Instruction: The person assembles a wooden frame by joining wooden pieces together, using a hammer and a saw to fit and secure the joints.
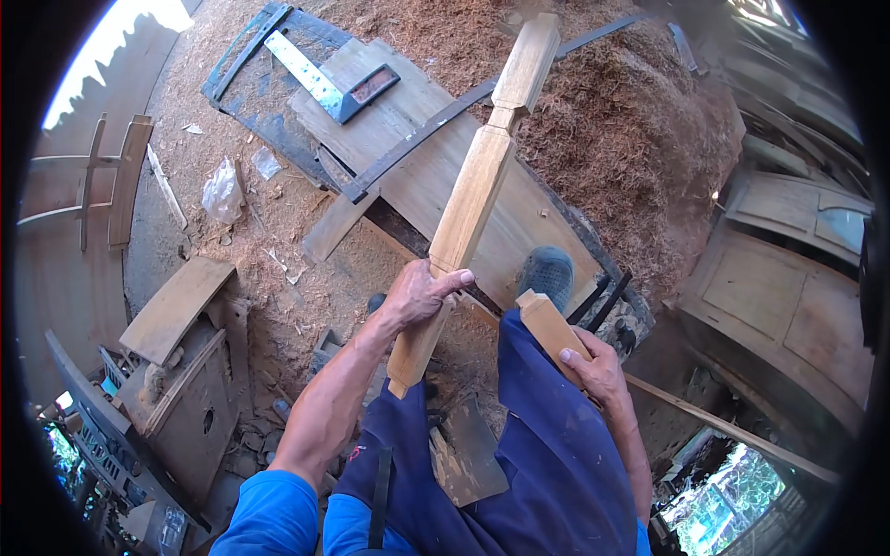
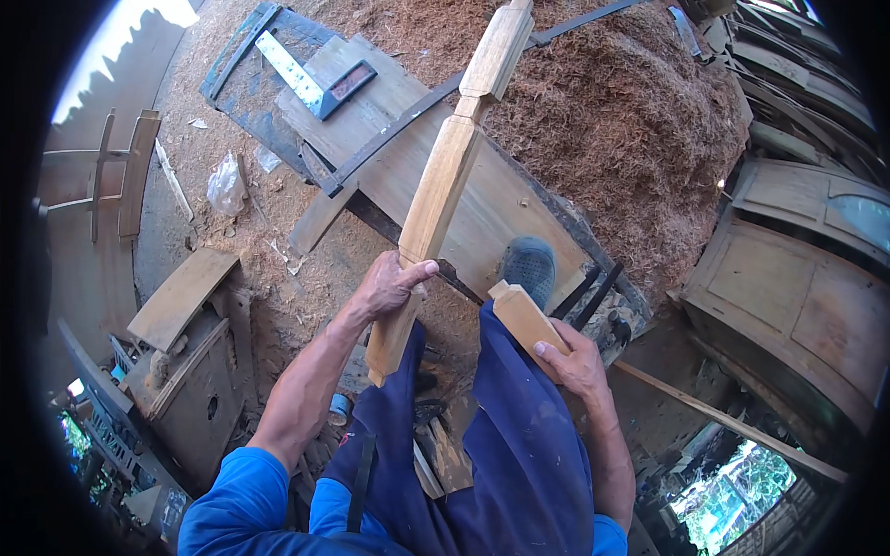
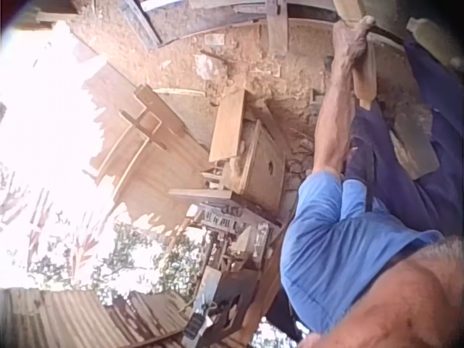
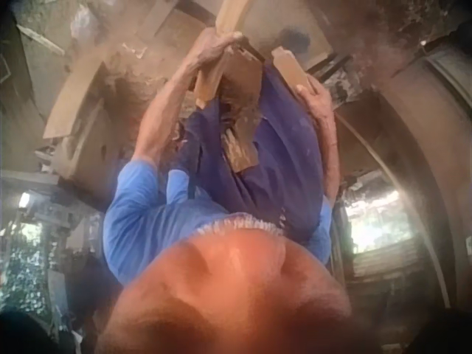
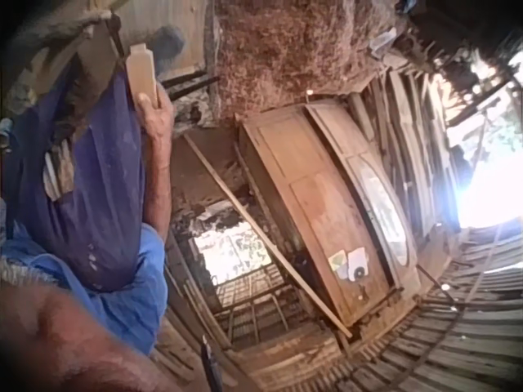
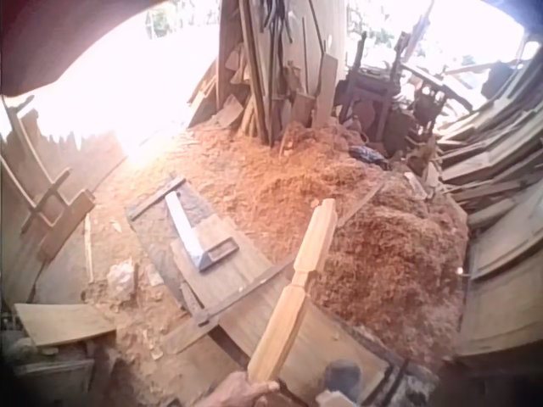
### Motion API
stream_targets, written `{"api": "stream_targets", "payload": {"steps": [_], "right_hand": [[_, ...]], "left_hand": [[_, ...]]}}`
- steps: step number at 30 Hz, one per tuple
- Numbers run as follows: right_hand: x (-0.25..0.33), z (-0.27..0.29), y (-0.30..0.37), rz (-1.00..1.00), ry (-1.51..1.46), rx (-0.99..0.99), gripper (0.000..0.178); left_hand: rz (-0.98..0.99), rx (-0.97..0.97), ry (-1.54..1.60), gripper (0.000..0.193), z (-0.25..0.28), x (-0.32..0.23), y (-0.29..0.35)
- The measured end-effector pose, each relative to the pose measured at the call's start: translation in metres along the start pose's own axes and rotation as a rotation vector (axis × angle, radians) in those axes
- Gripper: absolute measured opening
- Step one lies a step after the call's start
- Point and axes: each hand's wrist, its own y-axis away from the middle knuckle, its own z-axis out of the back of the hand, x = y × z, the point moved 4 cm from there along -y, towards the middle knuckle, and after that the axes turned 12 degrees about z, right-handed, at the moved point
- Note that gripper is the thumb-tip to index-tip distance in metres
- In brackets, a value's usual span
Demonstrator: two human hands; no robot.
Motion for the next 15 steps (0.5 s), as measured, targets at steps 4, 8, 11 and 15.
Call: {"api": "stream_targets", "payload": {"steps": [4,8,11,15], "right_hand": [[-0.013,-0.002,-0.008,-0.096,-0.555,-0.121,0.076],[-0.005,-0.005,-0.032,-0.041,-0.836,-0.208,0.071],[-0.009,-0.008,-0.038,-0.016,-0.929,-0.21,0.068],[-0.021,-0.014,-0.033,-0.056,-0.889,-0.232,0.07]], "left_hand": [[0.123,0.046,-0.278,0.061,0.001,0.007,0.015],[0.049,-0.075,-0.408,0.053,-0.013,0.04,0.008],[0.07,-0.157,-0.501,0.055,-0.019,0.053,0.0],[0.094,-0.28,-0.565,0.059,-0.022,0.064,-0.012]]}}
